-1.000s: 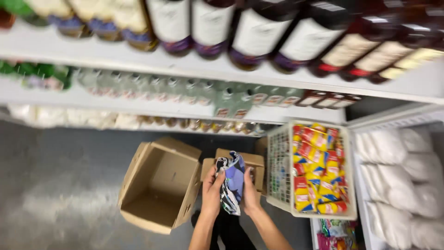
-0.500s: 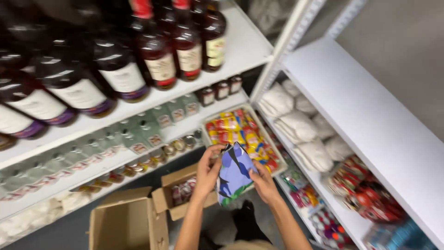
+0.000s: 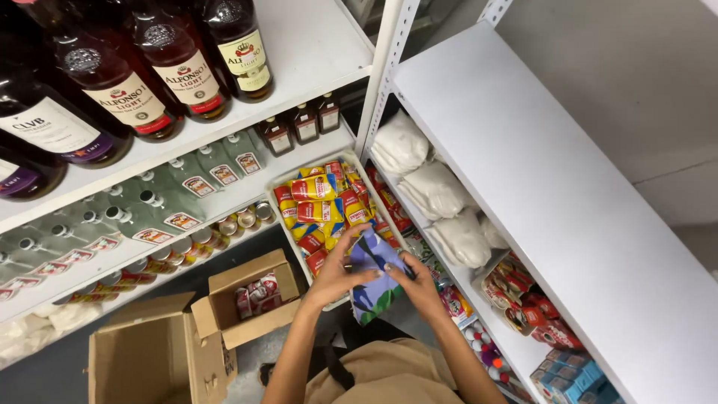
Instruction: Unpack ketchup packets from a cardboard box and arrange them neatly in rows on a storage shelf.
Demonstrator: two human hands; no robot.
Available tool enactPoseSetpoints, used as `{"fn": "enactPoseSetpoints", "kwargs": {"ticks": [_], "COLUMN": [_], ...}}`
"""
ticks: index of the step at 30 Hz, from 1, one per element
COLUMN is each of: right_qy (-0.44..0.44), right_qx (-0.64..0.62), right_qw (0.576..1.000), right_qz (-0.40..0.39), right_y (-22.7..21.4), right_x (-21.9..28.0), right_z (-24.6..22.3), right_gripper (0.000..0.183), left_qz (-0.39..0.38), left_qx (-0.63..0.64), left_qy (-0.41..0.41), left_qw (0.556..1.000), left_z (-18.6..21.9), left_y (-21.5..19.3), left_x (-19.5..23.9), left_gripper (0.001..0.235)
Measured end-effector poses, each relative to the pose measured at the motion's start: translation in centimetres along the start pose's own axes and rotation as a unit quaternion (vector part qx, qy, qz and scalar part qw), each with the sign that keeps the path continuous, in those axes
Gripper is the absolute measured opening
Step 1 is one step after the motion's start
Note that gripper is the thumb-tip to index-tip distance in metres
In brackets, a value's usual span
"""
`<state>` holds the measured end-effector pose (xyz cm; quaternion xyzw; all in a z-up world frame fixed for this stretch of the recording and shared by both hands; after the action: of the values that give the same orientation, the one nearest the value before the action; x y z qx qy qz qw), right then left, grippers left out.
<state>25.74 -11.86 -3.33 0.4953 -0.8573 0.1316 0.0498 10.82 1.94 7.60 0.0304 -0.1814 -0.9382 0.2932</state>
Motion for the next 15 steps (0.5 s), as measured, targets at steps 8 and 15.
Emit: {"fn": "enactPoseSetpoints", "kwargs": {"ticks": [8,15], "right_qy": [-0.061,0.049], "right_qx": [-0.021,-0.417], "right_qw": [0.99,0.891], "right_qz": [-0.127,-0.172], "right_y": [-2.4,0.6], "right_x": [-2.7,-2.6], "right_z": [-1.7,-8.7], "right_gripper": [0.022,0.071], "left_qz": [0.079,0.097], "left_qx": [-0.026,-0.018], "left_qy": [0.053,0.047], "left_qw": [0.995,0.994], "left_z": [-4.8,-8.2], "left_y": [-0.6,-2.1], "left_x": [-1.5,-2.0], "left_gripper": [0.07,0.041]}}
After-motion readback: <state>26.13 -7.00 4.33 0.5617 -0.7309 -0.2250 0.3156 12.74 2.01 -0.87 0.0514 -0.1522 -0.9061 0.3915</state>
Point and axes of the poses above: each hand's wrist, its own x-axis away from the middle knuckle, its own y-axis out of the palm, z = x × y, the point moved 7 cm from there along -x, towards the middle knuckle, and after that the axes turned 6 degrees about x, right-handed, at the moved point
